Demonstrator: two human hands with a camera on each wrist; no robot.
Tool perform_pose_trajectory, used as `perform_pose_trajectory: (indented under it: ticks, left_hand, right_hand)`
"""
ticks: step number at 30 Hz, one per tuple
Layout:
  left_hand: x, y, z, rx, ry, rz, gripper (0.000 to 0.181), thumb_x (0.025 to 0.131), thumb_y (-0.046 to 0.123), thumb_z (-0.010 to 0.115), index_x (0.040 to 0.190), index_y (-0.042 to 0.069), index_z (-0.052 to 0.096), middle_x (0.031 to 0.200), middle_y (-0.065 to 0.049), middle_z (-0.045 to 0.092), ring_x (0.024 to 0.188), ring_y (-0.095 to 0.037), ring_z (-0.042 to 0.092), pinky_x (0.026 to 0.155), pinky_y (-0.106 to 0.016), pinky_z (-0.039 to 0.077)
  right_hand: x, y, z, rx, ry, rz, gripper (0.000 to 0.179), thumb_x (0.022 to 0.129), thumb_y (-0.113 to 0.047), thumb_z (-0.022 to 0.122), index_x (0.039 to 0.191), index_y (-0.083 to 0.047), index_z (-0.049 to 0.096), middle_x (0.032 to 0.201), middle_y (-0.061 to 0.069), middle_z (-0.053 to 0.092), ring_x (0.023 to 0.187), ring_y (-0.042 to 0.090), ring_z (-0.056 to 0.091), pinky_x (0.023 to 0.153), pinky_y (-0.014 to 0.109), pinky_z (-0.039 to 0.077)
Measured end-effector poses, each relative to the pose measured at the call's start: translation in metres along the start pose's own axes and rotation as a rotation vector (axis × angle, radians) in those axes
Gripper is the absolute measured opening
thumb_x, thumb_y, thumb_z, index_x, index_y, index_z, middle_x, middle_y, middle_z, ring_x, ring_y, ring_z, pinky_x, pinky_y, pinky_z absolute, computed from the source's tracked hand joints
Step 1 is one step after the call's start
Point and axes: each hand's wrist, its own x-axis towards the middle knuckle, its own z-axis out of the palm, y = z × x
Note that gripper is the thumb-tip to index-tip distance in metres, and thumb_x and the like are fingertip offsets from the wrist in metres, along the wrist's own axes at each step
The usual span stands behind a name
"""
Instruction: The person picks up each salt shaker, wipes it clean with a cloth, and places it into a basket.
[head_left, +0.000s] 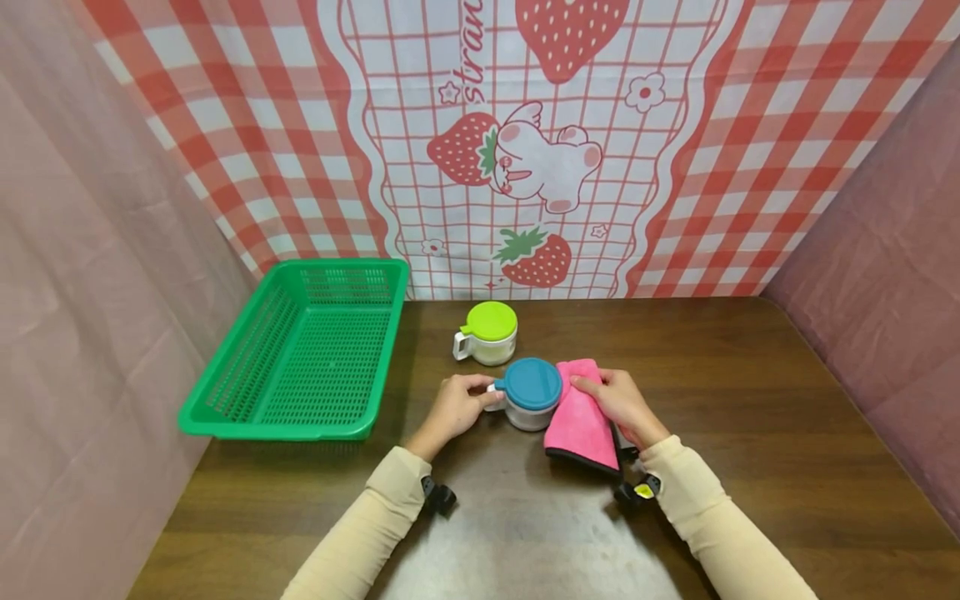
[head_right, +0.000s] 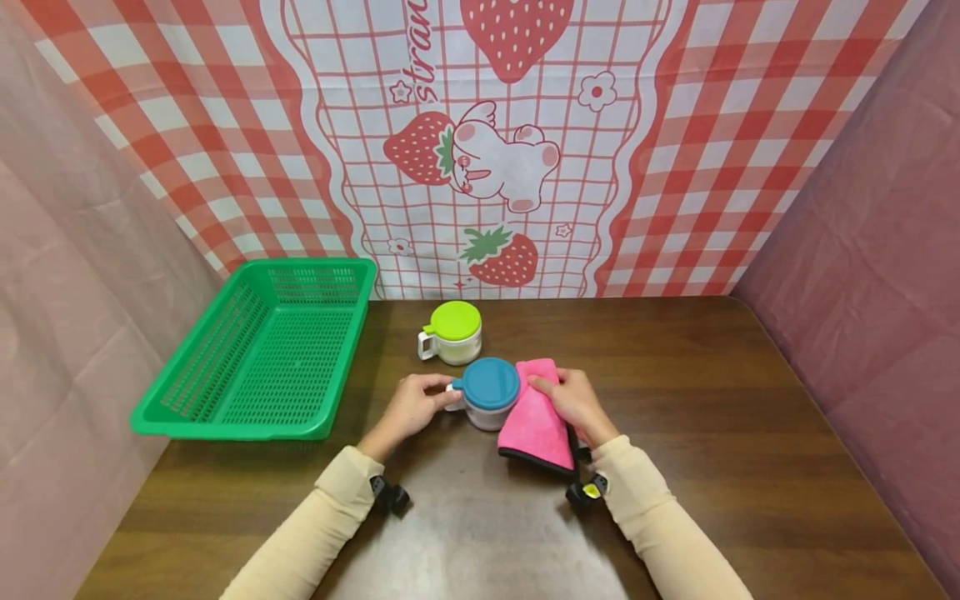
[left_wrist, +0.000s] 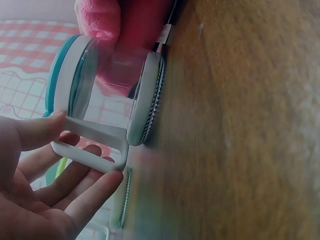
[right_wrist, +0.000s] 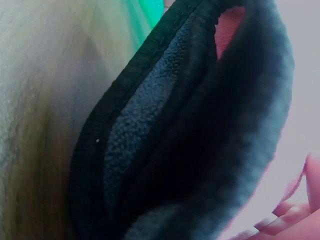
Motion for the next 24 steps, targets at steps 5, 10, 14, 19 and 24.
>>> perform_pose_trajectory:
  ticks: [5,10,14,19,24]
  left_hand:
    - [-0.0020,0.0029,0.0009,0.030,0.021,-0.003,0.024,0.083,0.024,0.076,0.099,0.006,0.076,0.093,-0.007,0.076,0.086,-0.020,0.068,0.077,-0.030,0.052]
    - [-0.0036,0.0056,0.0029,0.050,0.033,-0.011,0.023,0.083,0.025,0.076,0.097,0.006,0.077,0.091,-0.006,0.076,0.085,-0.019,0.068,0.075,-0.029,0.052]
    - [-0.0044,0.0078,0.0044,0.060,0.043,-0.005,0.023,0.083,0.025,0.076,0.096,0.006,0.077,0.089,-0.006,0.076,0.083,-0.020,0.067,0.073,-0.028,0.051]
    - [-0.0061,0.0078,0.0078,0.066,0.068,0.023,0.024,0.085,0.025,0.075,0.098,0.005,0.076,0.090,-0.008,0.076,0.082,-0.020,0.068,0.072,-0.028,0.051]
    - [-0.0061,0.0076,0.0093,0.076,0.073,0.033,0.025,0.085,0.026,0.074,0.099,0.004,0.076,0.091,-0.008,0.076,0.082,-0.020,0.068,0.071,-0.028,0.052]
  right_hand:
    - [-0.0024,-0.0020,0.0001,0.010,0.016,-0.014,0.045,0.095,-0.029,0.062,0.120,0.008,0.060,0.072,-0.004,0.060,0.062,0.007,0.057,0.059,0.024,0.050]
    - [-0.0043,-0.0024,-0.0004,0.008,0.036,-0.026,0.046,0.095,-0.029,0.062,0.121,0.008,0.060,0.072,-0.004,0.061,0.062,0.007,0.056,0.058,0.024,0.049]
    - [-0.0052,-0.0026,-0.0012,0.008,0.052,-0.022,0.046,0.095,-0.031,0.062,0.120,0.007,0.060,0.073,-0.004,0.061,0.062,0.007,0.056,0.058,0.024,0.049]
    - [-0.0064,-0.0028,-0.0013,0.021,0.074,-0.014,0.045,0.095,-0.030,0.062,0.121,0.007,0.060,0.071,-0.004,0.060,0.061,0.007,0.056,0.057,0.024,0.049]
    - [-0.0081,-0.0033,0.0000,0.028,0.089,-0.022,0.046,0.094,-0.029,0.063,0.122,0.008,0.060,0.069,-0.006,0.060,0.060,0.005,0.056,0.057,0.024,0.049]
